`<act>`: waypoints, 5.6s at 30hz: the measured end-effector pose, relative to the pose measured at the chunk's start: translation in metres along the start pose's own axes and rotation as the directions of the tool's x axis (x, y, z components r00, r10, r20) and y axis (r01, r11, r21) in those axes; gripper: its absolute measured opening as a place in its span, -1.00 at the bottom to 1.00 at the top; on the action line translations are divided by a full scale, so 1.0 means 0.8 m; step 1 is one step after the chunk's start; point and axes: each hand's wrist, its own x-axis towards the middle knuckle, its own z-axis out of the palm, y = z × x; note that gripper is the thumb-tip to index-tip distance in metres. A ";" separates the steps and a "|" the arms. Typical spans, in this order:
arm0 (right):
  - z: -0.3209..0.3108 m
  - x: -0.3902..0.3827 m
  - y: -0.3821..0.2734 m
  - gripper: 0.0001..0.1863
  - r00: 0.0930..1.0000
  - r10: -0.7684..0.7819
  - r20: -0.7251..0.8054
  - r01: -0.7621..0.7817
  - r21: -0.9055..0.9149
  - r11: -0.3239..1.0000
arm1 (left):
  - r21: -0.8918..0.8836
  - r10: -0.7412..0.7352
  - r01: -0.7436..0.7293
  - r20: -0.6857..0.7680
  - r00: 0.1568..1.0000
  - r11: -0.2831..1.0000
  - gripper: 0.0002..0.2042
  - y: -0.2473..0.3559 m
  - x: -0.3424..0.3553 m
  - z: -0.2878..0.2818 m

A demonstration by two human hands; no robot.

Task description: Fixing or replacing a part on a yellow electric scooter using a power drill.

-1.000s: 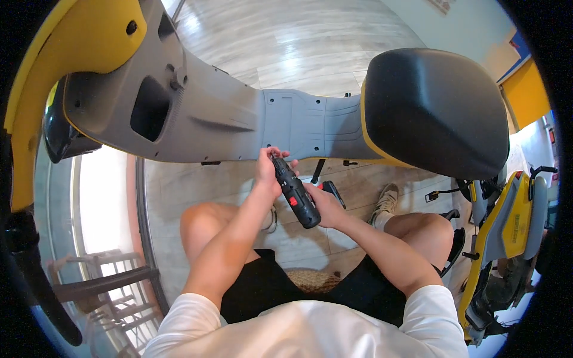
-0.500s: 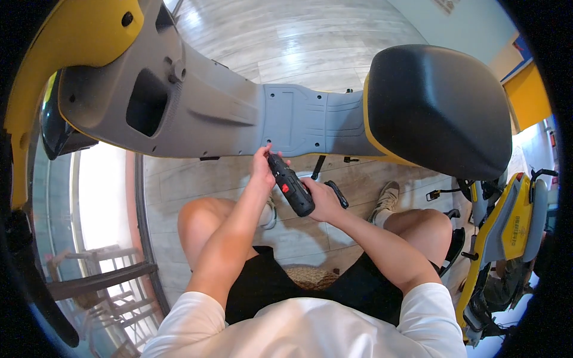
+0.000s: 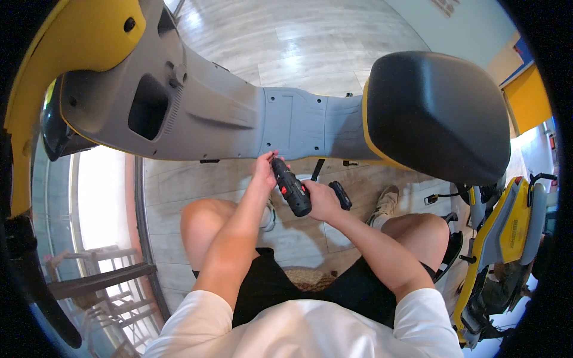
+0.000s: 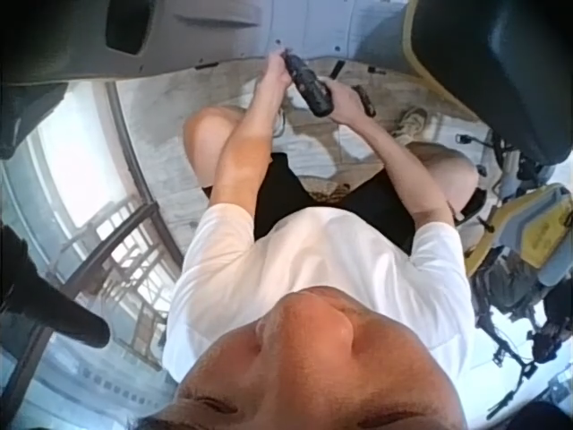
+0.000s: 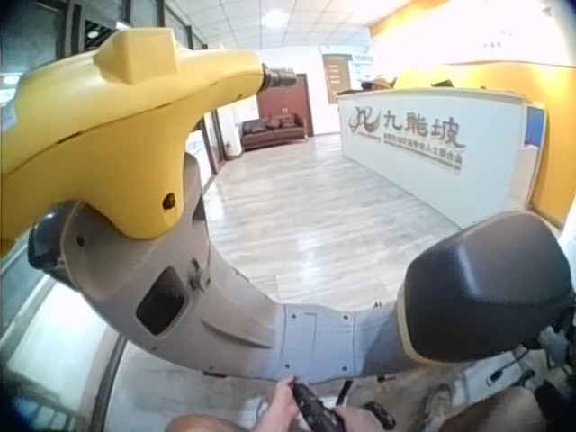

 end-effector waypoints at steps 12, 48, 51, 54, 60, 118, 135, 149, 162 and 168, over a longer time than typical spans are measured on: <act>0.053 0.064 0.014 -0.66 0.988 0.112 0.103 -0.094 -0.165 0.982 | -0.113 -0.237 0.244 0.075 0.969 0.963 -0.76 0.013 0.103 -0.064; 0.038 0.144 -0.007 -0.70 0.897 0.305 0.320 -0.234 -0.241 0.942 | 0.173 -0.439 0.455 -0.126 0.890 0.874 -0.69 0.057 0.151 -0.063; 0.046 0.145 -0.002 -0.72 0.907 0.296 0.301 -0.230 -0.236 0.944 | 0.281 -0.383 0.429 -0.203 0.901 0.859 -0.65 0.051 0.146 -0.057; 0.047 0.146 -0.009 -0.74 0.920 0.285 0.268 -0.233 -0.212 0.949 | 0.311 -0.396 0.429 -0.166 0.903 0.848 -0.64 0.058 0.132 -0.050; 0.041 0.165 -0.024 -0.85 0.977 0.161 0.141 -0.149 -0.088 0.985 | 0.718 -0.072 0.232 -0.247 0.966 0.656 -0.62 0.095 0.107 -0.033; 0.135 0.174 -0.075 -0.77 0.775 0.508 0.376 -0.500 0.857 0.129 | 0.712 -0.030 -0.068 0.065 0.997 -0.699 -0.37 0.152 -0.036 0.108; 0.151 0.178 -0.069 -0.74 0.761 0.520 0.389 -0.510 0.853 0.107 | 0.689 -0.049 -0.071 0.051 0.998 -0.721 -0.36 0.151 -0.036 0.115; 0.152 0.176 -0.059 -0.54 0.796 0.550 0.253 -0.568 0.625 0.535 | 0.718 -0.072 -0.112 0.085 0.994 -0.687 -0.42 0.157 -0.023 0.089; 0.145 0.166 -0.096 -0.55 0.850 0.474 0.231 -0.496 0.655 0.570 | 0.629 -0.182 -0.167 0.041 0.982 -0.759 -0.34 0.187 -0.048 0.101; 0.134 0.155 -0.100 -0.47 0.871 0.477 0.119 -0.409 0.714 0.568 | 0.884 -0.217 -0.086 -0.018 0.976 -0.460 -0.49 0.213 -0.065 0.124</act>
